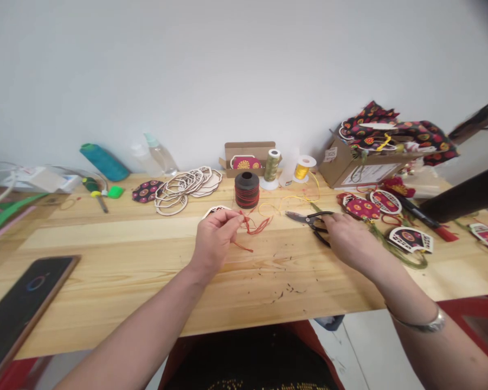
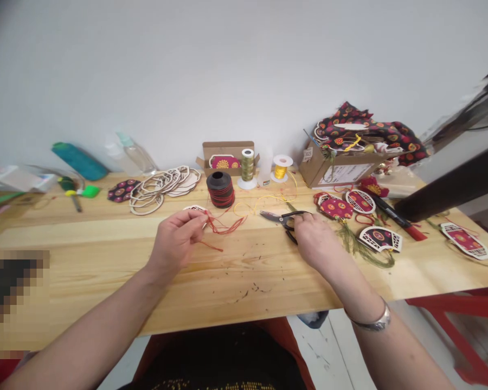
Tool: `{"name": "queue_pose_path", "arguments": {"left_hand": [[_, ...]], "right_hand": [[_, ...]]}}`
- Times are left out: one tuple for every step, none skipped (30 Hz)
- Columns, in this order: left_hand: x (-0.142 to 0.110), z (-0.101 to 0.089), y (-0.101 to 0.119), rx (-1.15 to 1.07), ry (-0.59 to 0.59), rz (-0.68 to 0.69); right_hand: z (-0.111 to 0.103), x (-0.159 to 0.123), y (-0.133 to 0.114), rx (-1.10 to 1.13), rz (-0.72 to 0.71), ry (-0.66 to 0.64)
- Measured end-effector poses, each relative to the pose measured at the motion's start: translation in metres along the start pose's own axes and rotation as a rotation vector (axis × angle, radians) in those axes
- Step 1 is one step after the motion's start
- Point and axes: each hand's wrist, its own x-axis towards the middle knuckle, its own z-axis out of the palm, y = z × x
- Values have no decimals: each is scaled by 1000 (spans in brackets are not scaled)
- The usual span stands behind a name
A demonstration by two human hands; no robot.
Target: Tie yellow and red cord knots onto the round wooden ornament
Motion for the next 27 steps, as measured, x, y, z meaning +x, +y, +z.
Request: {"name": "queue_pose_path", "arguments": {"left_hand": [[0, 0, 0, 2, 2, 0], [0, 0, 0, 5, 3, 0], [0, -1, 0, 8, 3, -2], [0, -1, -1, 12, 0, -3], [0, -1, -1, 17, -5, -1], [0, -1, -1, 20, -10, 0], [0, -1, -1, 22, -16, 1], [0, -1, -1, 23, -23, 3], [0, -1, -2, 22, -29, 5], [0, -1, -2, 21, -36, 7], [0, -1, -3, 20, -42, 10], [0, -1, -3, 20, -50, 13], [-1, -1, -4, 20, -57, 18], [-1, -1, -4, 21, -63, 20], [-1, -1, -5, 24, -69, 21], [-1, -1, -5, 29, -73, 22], [-1, -1, -5, 36, -76, 22], [-1, -1, -5, 43, -76, 24], [-1, -1, -5, 50, -76, 25], [-1, -2, -5, 56, -78, 25], [-1, -2, -5, 58, -79, 23], [-1, -2, -6, 55, -81, 18], [-1, -2, -6, 48, -82, 13], [-1, -2, -7, 39, -85, 9], [-1, -2, -7, 32, -88, 7], [-1, -2, -8, 28, -91, 7], [-1, -2, -9, 27, -96, 10]], "right_hand": [[4, 0, 1, -4, 9, 7], [6, 1, 2, -7, 18, 15], [7, 1, 2, -7, 22, 24], [7, 1, 2, -2, 28, 34], [6, 0, 2, 12, 30, 40], [5, -2, 3, 34, 31, 39], [3, -5, 3, 60, 33, 27], [0, -9, 4, 90, 43, 5], [-2, -13, 6, 119, 60, -20], [-4, -17, 8, 149, 82, -47], [-6, -21, 10, 181, 105, -70], [-7, -24, 13, 219, 126, -86], [-8, -27, 15, 266, 136, -92], [-10, -29, 17, 324, 134, -88], [-12, -31, 17, 394, 119, -75], [-15, -33, 16, 472, 93, -56], [-18, -34, 14, 552, 60, -38], [-22, -35, 9, 629, 26, -19], [-26, -35, 4, 701, -11, -4], [-30, -36, -3, 763, -42, 6], [-33, -36, -10, 819, -71, 9], [-36, -36, -17, 870, -98, -3], [-38, -36, -24, 919, -119, -22], [-40, -35, -30, 967, -137, -50], [-40, -33, -36, 1012, -149, -81], [-40, -32, -41, 1051, -153, -108], [-39, -30, -45, 1082, -152, -130]]}}
